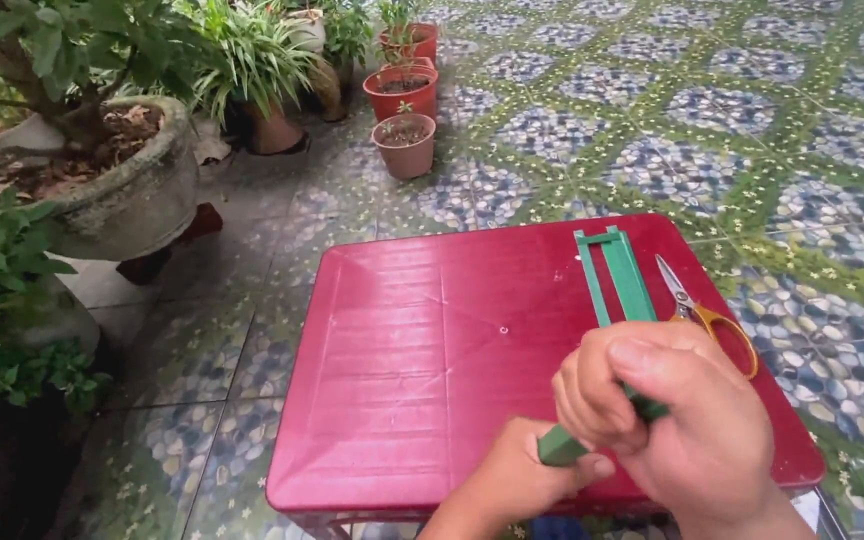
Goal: Disassembling a woven mat made of green plastic strips and gathering the strips together.
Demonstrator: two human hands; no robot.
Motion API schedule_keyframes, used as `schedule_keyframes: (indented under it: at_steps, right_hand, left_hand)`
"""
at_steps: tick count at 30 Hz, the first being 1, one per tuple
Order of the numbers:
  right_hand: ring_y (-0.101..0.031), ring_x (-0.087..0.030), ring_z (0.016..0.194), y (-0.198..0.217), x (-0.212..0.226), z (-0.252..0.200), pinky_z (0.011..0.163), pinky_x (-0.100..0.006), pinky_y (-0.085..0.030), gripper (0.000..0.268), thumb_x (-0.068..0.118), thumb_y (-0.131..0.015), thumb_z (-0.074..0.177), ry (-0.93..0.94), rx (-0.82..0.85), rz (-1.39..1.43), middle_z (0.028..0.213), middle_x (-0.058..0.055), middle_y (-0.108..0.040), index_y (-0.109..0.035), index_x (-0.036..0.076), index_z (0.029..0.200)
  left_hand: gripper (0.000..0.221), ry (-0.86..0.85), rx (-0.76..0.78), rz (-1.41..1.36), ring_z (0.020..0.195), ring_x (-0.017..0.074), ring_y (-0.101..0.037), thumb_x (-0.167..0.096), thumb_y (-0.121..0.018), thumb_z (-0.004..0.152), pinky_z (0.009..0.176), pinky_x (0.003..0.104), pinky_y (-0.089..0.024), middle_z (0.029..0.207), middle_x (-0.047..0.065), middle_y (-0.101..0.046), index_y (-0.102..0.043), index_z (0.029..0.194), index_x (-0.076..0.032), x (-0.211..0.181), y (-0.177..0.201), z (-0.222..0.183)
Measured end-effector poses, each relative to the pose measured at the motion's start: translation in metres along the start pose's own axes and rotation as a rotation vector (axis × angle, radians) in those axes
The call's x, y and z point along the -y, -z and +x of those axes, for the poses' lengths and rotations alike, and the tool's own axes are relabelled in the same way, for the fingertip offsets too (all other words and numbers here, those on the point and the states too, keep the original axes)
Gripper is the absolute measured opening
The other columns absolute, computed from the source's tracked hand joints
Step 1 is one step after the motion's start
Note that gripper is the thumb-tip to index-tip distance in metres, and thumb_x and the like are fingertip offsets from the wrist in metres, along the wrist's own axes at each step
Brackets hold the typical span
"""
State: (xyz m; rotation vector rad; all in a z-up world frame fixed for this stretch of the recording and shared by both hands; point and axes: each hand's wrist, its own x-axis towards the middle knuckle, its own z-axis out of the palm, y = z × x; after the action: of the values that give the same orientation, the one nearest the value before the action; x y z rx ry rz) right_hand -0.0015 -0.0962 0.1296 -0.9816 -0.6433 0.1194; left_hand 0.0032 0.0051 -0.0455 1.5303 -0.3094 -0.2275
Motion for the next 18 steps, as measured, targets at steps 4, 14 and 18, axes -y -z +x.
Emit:
schedule_keyframes:
  at_steps: [4,14,18]
  right_hand:
    - [-0.03,-0.016,0.035,0.004,0.005,-0.002,0.036,-0.03,-0.025,0.037,0.024,-0.045,0.08,-0.015,0.07,-0.029,0.041,-0.006,-0.034,-0.04,0.004,0.05]
    - [-0.054,-0.031,0.05,0.115,-0.101,-0.024,0.055,-0.038,-0.042,0.044,0.031,-0.04,0.08,-0.019,-0.346,-0.003,0.06,-0.021,-0.054,-0.056,-0.008,0.093]
    - [-0.041,-0.027,0.036,0.116,-0.164,-0.017,0.036,-0.035,-0.03,0.024,0.013,-0.043,0.082,-0.54,-0.891,-0.267,0.043,-0.018,-0.045,-0.057,-0.005,0.074]
  left_hand:
    - [0.048,-0.016,-0.03,0.068,0.05,0.0015,-0.027,-0.027,-0.066,0.082,0.044,0.021,-0.021,0.052,-0.012,-0.03,-0.032,0.049,-0.02,0.002,-0.003,-0.002]
    - [0.042,0.132,-0.358,-0.406,0.03,0.0097,-0.029,-0.014,-0.066,0.082,0.029,0.027,-0.021,0.038,0.0,-0.033,-0.037,0.051,-0.014,0.003,0.037,0.01]
    - [0.055,0.231,-0.28,-0.854,0.028,0.011,-0.013,-0.025,-0.06,0.084,0.032,0.029,-0.012,0.036,-0.002,-0.013,-0.022,0.045,-0.017,0.026,0.057,0.023]
